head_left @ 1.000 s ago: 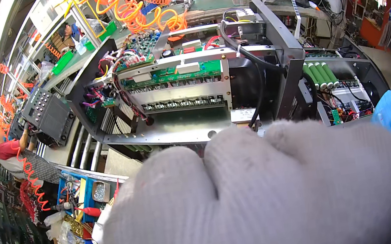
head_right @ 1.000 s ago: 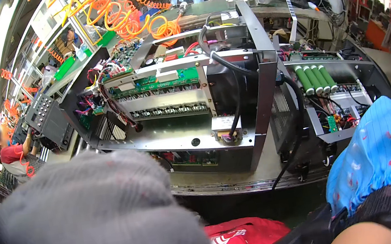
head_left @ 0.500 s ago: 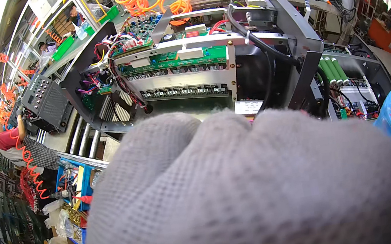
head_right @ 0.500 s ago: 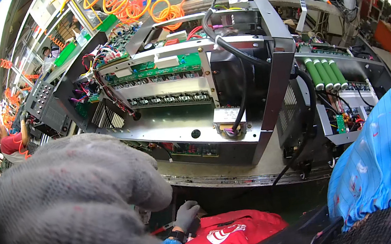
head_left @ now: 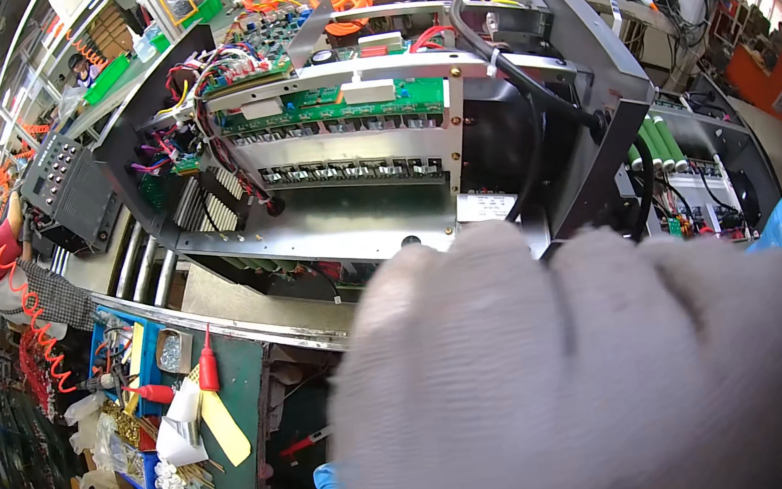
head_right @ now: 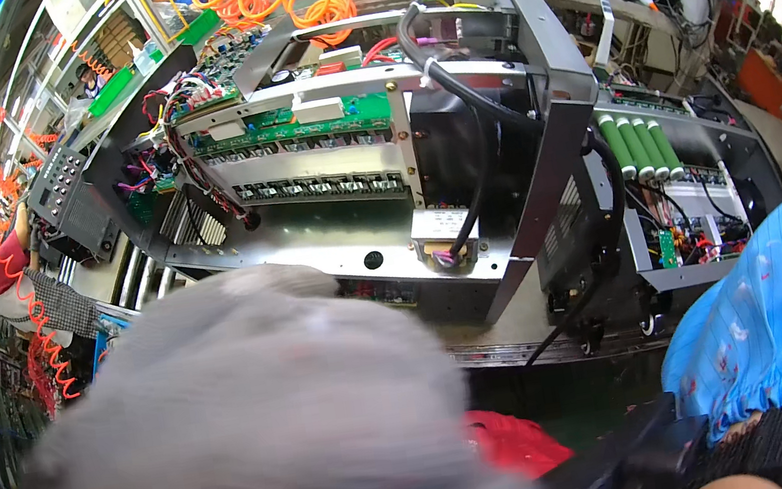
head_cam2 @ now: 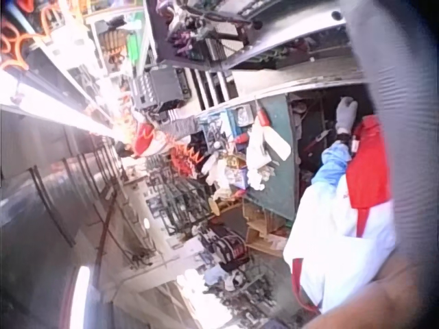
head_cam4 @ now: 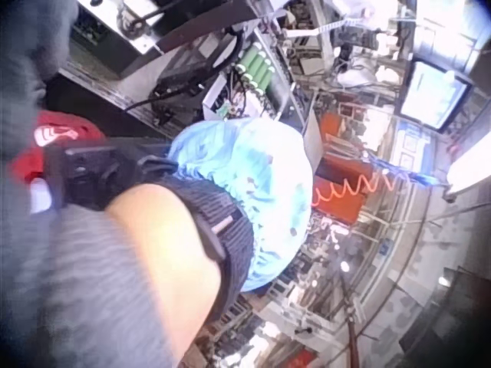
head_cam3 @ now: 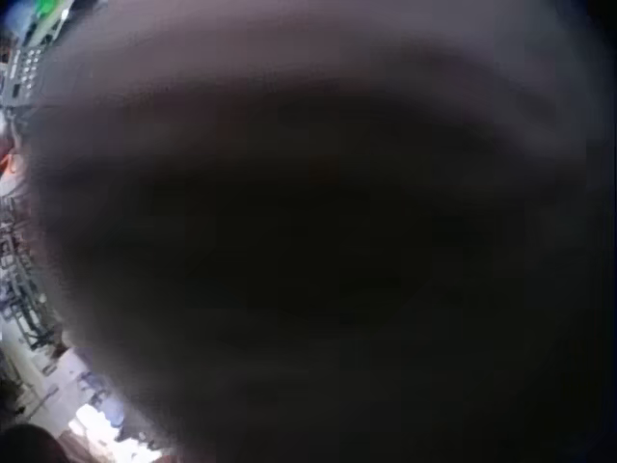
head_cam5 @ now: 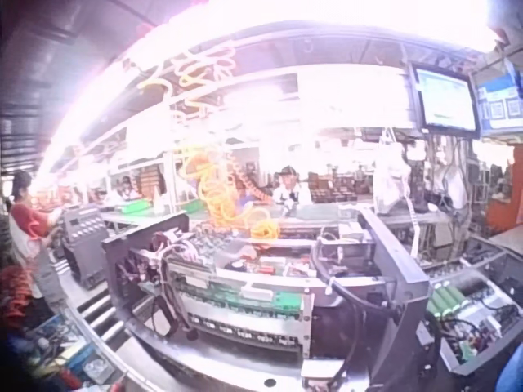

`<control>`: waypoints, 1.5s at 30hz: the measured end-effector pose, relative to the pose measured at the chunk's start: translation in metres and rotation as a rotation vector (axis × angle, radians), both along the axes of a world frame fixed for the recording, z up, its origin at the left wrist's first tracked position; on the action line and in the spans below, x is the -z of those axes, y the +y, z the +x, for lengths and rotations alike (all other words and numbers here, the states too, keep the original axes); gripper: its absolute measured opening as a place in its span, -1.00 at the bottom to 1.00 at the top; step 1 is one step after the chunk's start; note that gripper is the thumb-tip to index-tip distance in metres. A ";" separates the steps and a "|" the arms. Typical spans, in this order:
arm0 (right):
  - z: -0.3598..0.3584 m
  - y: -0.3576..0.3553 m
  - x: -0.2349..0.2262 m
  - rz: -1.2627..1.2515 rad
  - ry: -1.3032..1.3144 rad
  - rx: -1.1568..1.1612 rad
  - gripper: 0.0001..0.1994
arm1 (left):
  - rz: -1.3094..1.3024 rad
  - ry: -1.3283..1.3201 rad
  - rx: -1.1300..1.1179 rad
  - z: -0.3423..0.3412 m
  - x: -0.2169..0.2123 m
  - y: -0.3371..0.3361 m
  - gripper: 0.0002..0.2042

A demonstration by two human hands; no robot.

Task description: Assemble internal components and wiring into a large electronic power unit on a factory assembly line.

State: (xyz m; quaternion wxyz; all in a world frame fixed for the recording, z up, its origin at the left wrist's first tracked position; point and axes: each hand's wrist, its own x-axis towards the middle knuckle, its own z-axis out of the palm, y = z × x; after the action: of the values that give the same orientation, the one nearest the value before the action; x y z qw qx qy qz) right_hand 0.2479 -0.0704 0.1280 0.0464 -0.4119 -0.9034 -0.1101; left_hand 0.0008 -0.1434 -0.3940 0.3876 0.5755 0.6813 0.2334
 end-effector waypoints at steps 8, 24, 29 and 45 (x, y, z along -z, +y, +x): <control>0.000 -0.012 0.003 0.004 0.042 0.055 -0.74 | 0.223 -0.203 -0.104 0.004 0.008 -0.008 -0.73; -0.045 0.017 0.068 -0.160 0.142 -0.148 -0.69 | -0.163 -0.196 -0.547 0.000 0.077 -0.102 -0.73; -0.075 0.084 0.193 0.028 0.234 -0.219 -0.55 | -0.400 -0.141 -0.742 -0.001 0.111 -0.153 -0.60; -0.183 0.148 0.353 0.055 0.174 -0.645 -0.70 | -1.159 0.049 -1.150 0.119 0.174 -0.421 -0.51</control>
State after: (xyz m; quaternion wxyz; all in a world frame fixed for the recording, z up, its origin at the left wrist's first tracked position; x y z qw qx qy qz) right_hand 0.0650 0.0772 -0.2250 0.1670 -0.1113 -0.9765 -0.0787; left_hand 0.1203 -0.5646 -0.5684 0.4286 -0.1510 0.8908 -0.0063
